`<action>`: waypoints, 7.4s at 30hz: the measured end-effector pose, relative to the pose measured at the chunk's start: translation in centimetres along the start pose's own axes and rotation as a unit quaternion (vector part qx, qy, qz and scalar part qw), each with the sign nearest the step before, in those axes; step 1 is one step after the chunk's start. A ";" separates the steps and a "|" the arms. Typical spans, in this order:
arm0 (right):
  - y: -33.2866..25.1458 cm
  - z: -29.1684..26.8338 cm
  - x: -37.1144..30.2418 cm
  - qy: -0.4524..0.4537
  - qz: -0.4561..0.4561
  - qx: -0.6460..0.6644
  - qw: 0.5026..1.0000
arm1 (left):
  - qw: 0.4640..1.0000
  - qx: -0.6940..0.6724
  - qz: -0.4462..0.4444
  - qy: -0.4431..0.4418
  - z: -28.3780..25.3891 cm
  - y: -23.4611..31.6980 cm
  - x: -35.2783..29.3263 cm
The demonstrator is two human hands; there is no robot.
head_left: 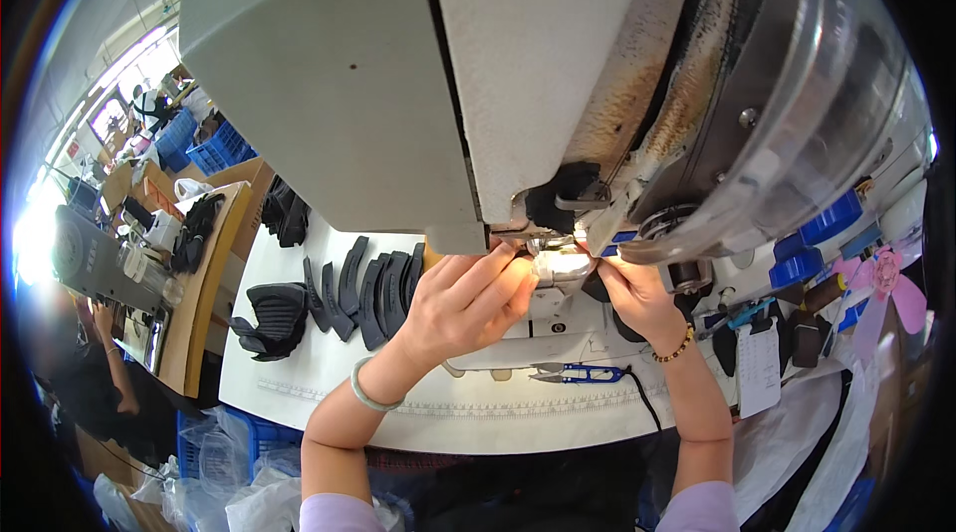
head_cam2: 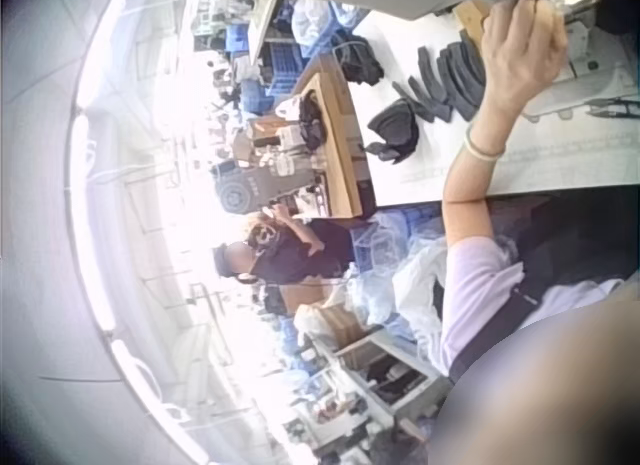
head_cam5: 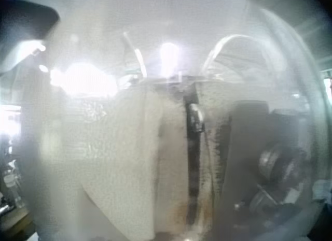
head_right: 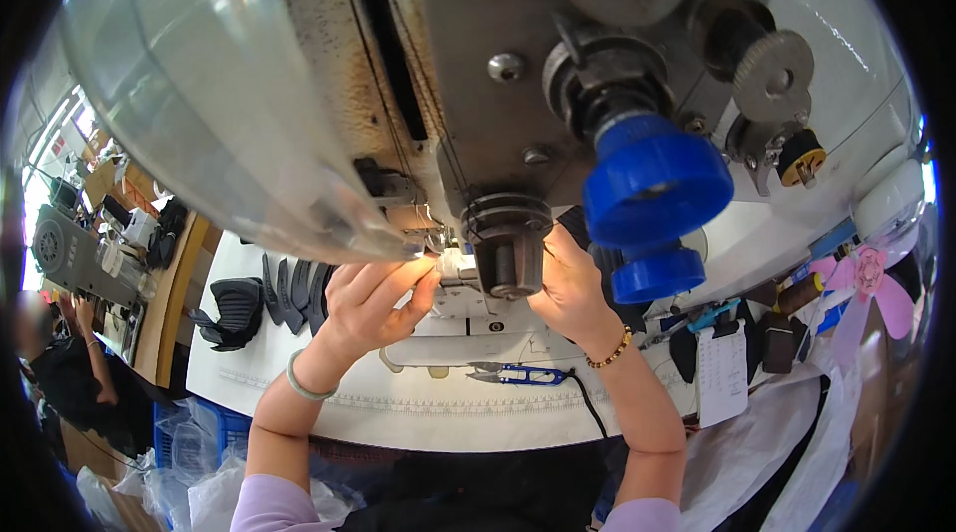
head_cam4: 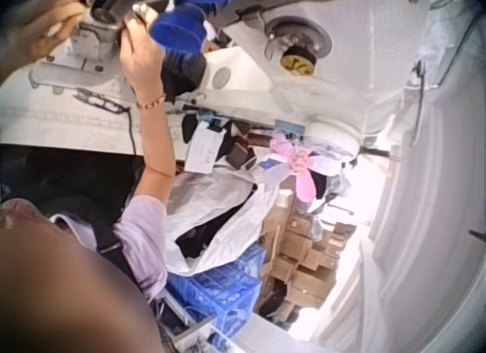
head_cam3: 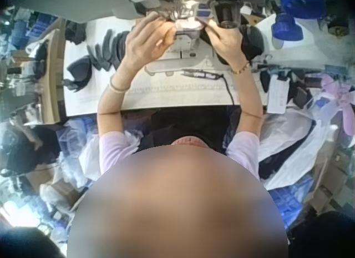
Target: Sewing together components of a black shoe upper using an industrial sewing machine.
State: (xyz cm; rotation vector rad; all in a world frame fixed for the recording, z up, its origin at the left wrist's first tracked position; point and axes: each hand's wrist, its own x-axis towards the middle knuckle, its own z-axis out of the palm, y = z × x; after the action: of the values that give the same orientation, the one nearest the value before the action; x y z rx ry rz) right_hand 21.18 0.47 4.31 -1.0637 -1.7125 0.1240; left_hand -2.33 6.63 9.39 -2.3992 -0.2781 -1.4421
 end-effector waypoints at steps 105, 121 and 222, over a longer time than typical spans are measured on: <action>-9.5 -1.7 -11.8 -0.066 0.499 0.556 0.661 | 0.533 -0.522 -0.645 0.166 -5.6 9.0 -10.1; -9.7 2.4 -6.2 -0.008 0.079 -0.103 0.991 | 0.529 -0.527 -0.643 0.172 -5.3 9.3 -9.6; -2.7 -2.2 1.1 -0.338 0.080 -0.270 0.898 | 0.783 0.120 -0.539 -0.287 -4.9 -14.0 -16.9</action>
State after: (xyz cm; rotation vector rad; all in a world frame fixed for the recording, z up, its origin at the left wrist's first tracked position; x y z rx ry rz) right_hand 21.40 -1.27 7.51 -1.7150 -2.3605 0.1356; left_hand -18.89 17.81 -0.98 -2.4099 -2.0989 -0.7618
